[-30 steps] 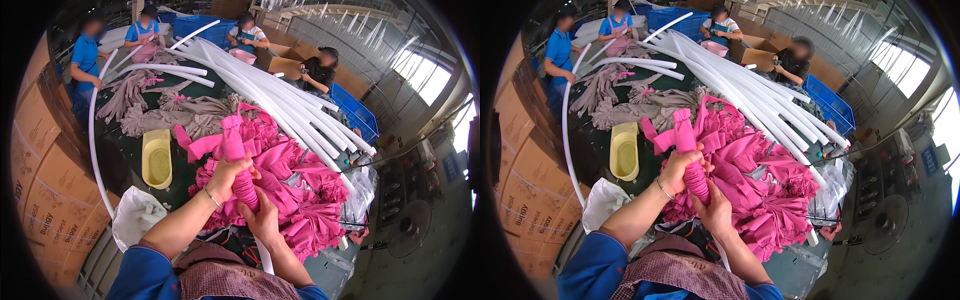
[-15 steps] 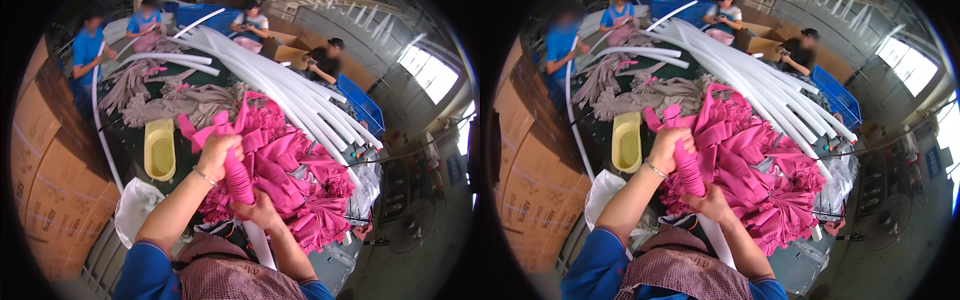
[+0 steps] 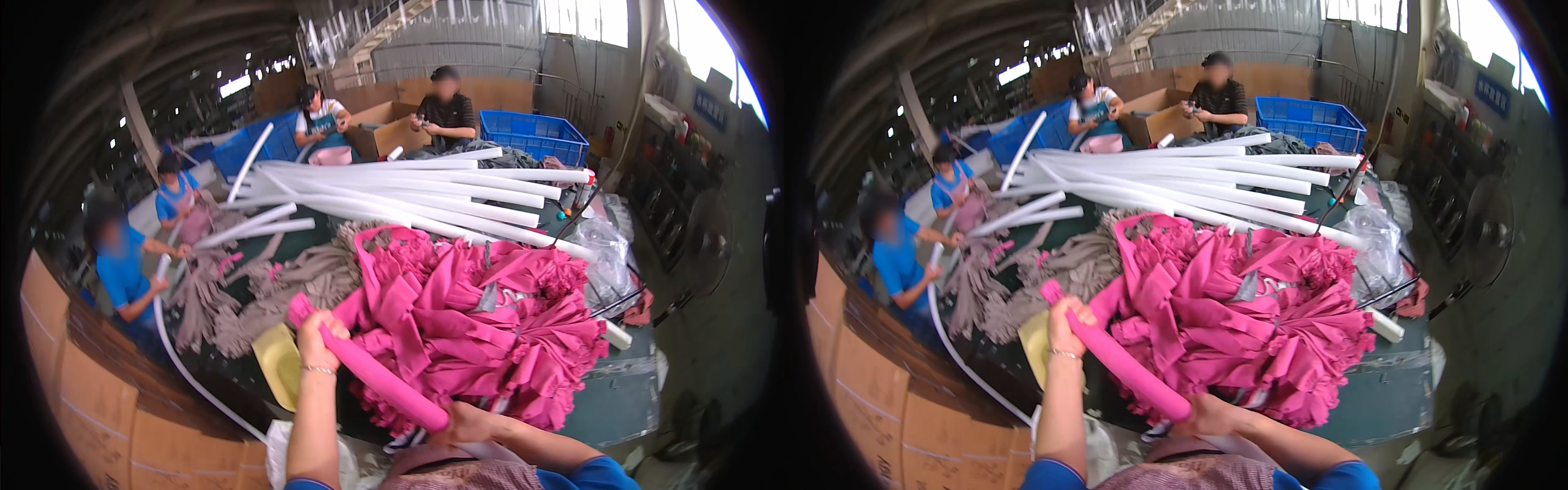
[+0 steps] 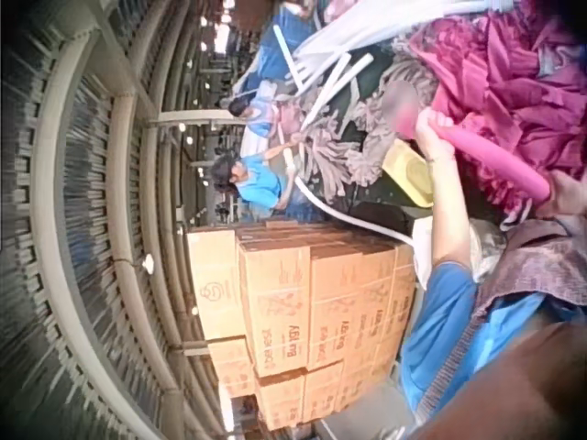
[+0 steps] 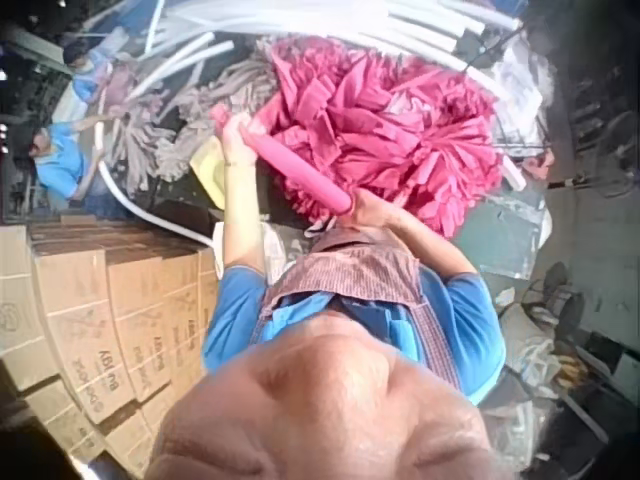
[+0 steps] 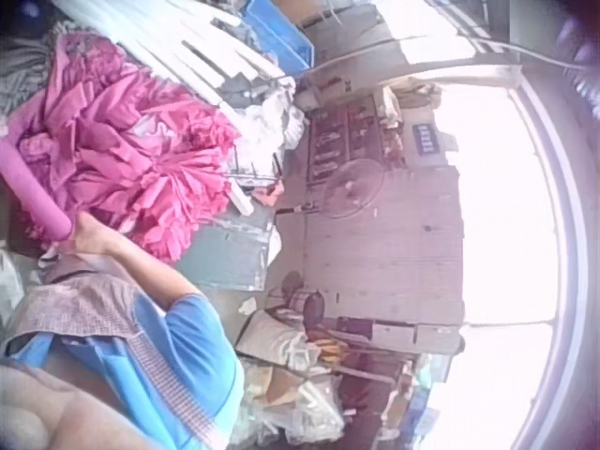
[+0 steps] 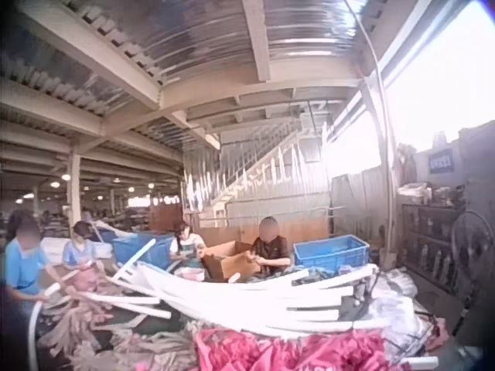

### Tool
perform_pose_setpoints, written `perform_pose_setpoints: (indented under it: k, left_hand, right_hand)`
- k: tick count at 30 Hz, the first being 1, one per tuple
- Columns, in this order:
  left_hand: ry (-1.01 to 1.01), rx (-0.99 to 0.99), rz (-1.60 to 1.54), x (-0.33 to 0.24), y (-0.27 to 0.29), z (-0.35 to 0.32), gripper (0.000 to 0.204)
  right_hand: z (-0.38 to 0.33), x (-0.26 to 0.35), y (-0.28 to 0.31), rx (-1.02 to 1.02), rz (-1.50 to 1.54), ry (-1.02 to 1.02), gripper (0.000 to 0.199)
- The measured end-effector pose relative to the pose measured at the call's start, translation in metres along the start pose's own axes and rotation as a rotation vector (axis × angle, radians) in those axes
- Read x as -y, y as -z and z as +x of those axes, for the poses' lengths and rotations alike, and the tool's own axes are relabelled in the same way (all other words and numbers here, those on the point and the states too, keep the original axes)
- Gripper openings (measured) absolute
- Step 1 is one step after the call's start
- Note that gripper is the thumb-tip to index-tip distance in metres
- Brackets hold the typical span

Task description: The person slides pink fabric strips over white foam poles, ties the fabric at the pole's end with a rubber band, and places the finished mop into a blue crate. The process is repeated with multiple poles and fabric pieces.

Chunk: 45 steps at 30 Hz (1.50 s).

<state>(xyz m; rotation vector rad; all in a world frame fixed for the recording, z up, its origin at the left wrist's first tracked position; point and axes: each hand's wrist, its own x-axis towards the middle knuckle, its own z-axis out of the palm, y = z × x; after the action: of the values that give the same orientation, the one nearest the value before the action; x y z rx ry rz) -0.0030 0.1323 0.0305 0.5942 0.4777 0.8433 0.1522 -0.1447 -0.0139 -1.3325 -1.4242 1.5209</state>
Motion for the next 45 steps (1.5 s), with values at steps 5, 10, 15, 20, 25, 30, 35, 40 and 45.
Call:
perform_pose_setpoints:
  k: [5,10,15,20,25,30,35,40,45]
  left_hand:
    - [-0.080,-0.031,0.071,0.025,-0.017,-0.016,0.013]
    - [-0.155,0.271,0.254,0.052,-0.080,-0.075,0.016]
    - [-0.218,0.341,0.246,0.073,-0.079,-0.097,0.018]
    - [-0.372,0.294,0.501,0.083,-0.068,-0.101,0.024]
    - [-0.185,0.562,0.173,0.048,-0.090,-0.112,0.030]
    - [-0.642,0.613,0.731,0.074,-0.100,-0.124,0.023]
    - [-0.767,0.552,0.912,0.070,-0.100,-0.117,0.041]
    - [-0.873,0.486,1.070,0.076,-0.083,-0.108,0.047]
    - [-0.863,0.585,1.164,0.084,-0.069,-0.102,0.070]
  right_hand:
    - [0.000,0.011,0.001,-0.126,-0.120,0.067,0.063]
    - [0.030,0.052,-0.011,-0.531,-0.115,0.247,0.067]
    - [0.031,0.053,-0.021,-0.625,-0.027,0.436,0.064]
    - [0.036,0.063,-0.012,-0.638,-0.046,0.538,0.062]
    - [0.017,0.060,-0.004,-0.497,-0.047,0.600,0.050]
    - [0.006,0.043,-0.006,-0.492,-0.060,0.600,0.052]
    - [0.015,0.039,-0.008,-0.430,0.181,0.575,0.053]
    - [0.022,0.030,0.003,-0.428,0.321,0.627,0.047]
    - [0.025,0.025,0.007,-0.463,0.320,0.623,0.042]
